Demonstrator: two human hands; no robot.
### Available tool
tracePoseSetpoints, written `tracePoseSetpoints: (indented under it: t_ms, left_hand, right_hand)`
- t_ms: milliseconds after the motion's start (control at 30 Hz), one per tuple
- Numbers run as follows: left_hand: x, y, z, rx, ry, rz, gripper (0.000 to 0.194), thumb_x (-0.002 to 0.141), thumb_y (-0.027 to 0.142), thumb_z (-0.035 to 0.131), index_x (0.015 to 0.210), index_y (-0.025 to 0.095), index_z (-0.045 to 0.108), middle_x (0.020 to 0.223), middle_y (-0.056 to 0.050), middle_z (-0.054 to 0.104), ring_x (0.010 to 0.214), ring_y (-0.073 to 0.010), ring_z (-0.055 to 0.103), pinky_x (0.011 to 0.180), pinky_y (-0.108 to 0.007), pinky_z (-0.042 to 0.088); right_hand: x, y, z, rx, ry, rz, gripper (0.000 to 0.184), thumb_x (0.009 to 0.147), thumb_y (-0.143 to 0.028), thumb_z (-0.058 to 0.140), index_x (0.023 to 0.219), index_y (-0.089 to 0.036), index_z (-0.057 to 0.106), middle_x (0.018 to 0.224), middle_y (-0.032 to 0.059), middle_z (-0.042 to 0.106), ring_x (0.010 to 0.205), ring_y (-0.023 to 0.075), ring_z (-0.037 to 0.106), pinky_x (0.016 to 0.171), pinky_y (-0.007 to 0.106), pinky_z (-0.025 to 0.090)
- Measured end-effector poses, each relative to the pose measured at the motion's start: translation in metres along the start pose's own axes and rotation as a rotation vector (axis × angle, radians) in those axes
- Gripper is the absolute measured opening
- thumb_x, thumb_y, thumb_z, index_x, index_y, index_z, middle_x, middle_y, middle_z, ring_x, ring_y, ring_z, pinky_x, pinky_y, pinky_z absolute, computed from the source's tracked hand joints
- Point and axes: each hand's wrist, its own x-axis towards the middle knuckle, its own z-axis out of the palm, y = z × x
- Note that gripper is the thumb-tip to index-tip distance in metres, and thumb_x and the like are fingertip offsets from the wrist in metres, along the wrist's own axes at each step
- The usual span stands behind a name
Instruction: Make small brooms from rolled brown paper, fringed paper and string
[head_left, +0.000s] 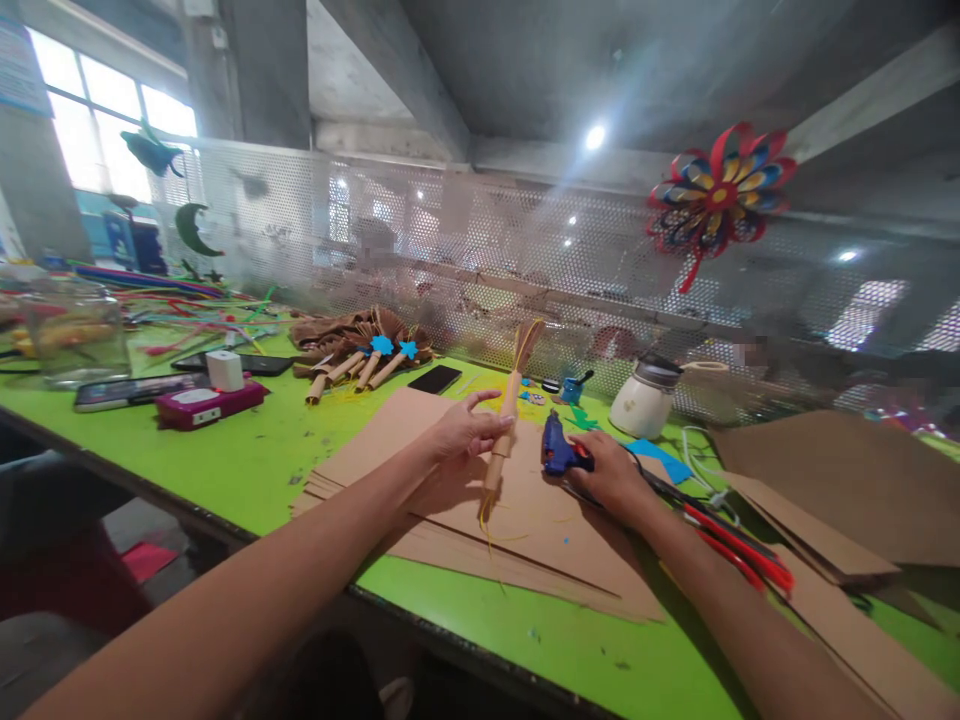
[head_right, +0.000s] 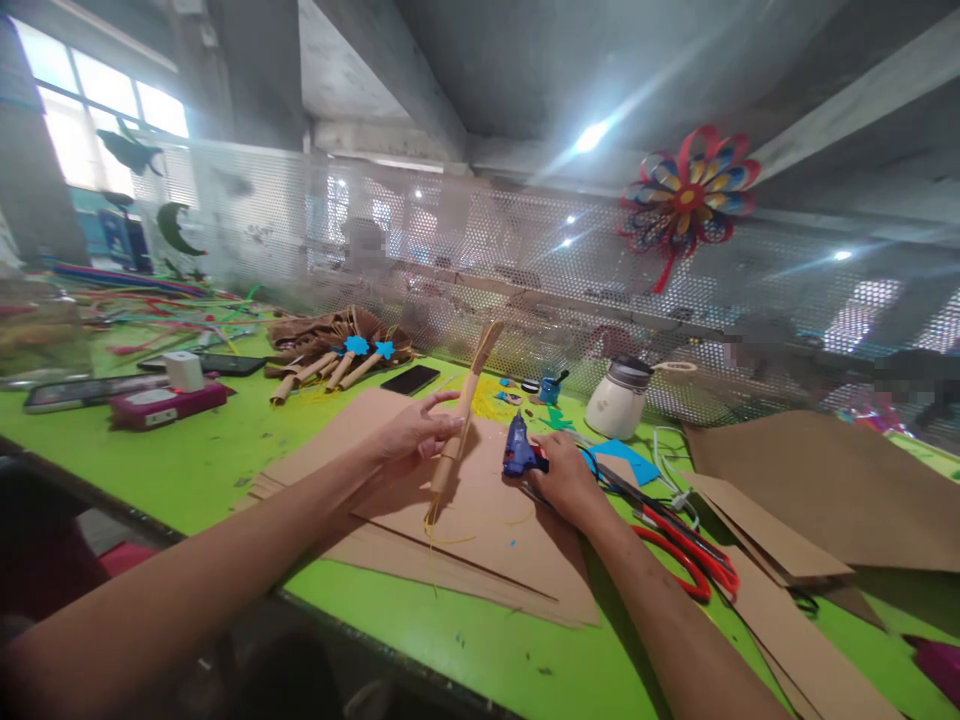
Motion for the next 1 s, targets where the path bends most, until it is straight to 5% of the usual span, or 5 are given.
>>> tracePoseSetpoints:
  t_ms: [267,433,600,867,1000]
  left_hand:
    - [-0.003,-0.001,0.004,0.122,-0.095,0.035,0.089,0.056,0.019,0.081,0.132,0.017,0.035,0.061,0.006,0.055,0.056,-0.0076,0.053,0.059,-0.023,0.042]
    - [-0.009,-0.006,0.012,0.177,-0.177,0.097,0.087,0.060,0.022,0.079,0.134,0.018,0.032,0.066,0.006,0.056,0.059,-0.0089,0.054,0.062,-0.025,0.042]
    - [-0.013,-0.005,0.017,0.155,-0.242,0.050,0.083,0.061,0.021,0.078,0.133,0.020,0.035,0.074,0.001,0.060,0.067,-0.0131,0.058,0.061,-0.025,0.042]
    - [-0.012,-0.003,0.016,0.076,-0.296,0.023,0.079,0.063,0.021,0.078,0.132,0.018,0.039,0.079,-0.003,0.062,0.070,-0.0128,0.059,0.067,-0.026,0.042]
    - [-0.012,0.003,0.013,0.160,-0.276,-0.001,0.080,0.063,0.022,0.077,0.132,0.018,0.036,0.067,0.003,0.056,0.060,-0.0092,0.053,0.059,-0.024,0.039]
  right_hand:
    - [0.001,-0.026,-0.020,0.134,0.065,0.055,0.030,0.083,-0.035,0.049,0.088,-0.011,0.067,0.090,0.0131,0.066,0.086,0.0238,0.059,0.082,0.038,0.044]
    - [-0.004,-0.066,-0.032,0.784,-0.027,0.179,0.040,0.079,-0.048,0.056,0.092,-0.011,0.067,0.084,0.0088,0.068,0.075,0.0201,0.060,0.072,0.035,0.048]
    - [-0.010,-0.077,-0.032,1.091,-0.135,0.171,0.035,0.076,-0.043,0.063,0.097,-0.016,0.068,0.091,0.0076,0.067,0.085,0.0187,0.059,0.076,0.034,0.047]
    - [-0.011,-0.073,-0.028,1.215,-0.101,0.298,0.034,0.064,-0.041,0.074,0.086,-0.015,0.070,0.080,0.0065,0.067,0.074,0.0160,0.060,0.071,0.032,0.049]
    - [-0.009,-0.060,-0.023,1.046,-0.040,0.380,0.035,0.060,-0.041,0.073,0.081,-0.013,0.067,0.073,0.0061,0.068,0.065,0.0158,0.061,0.063,0.031,0.049]
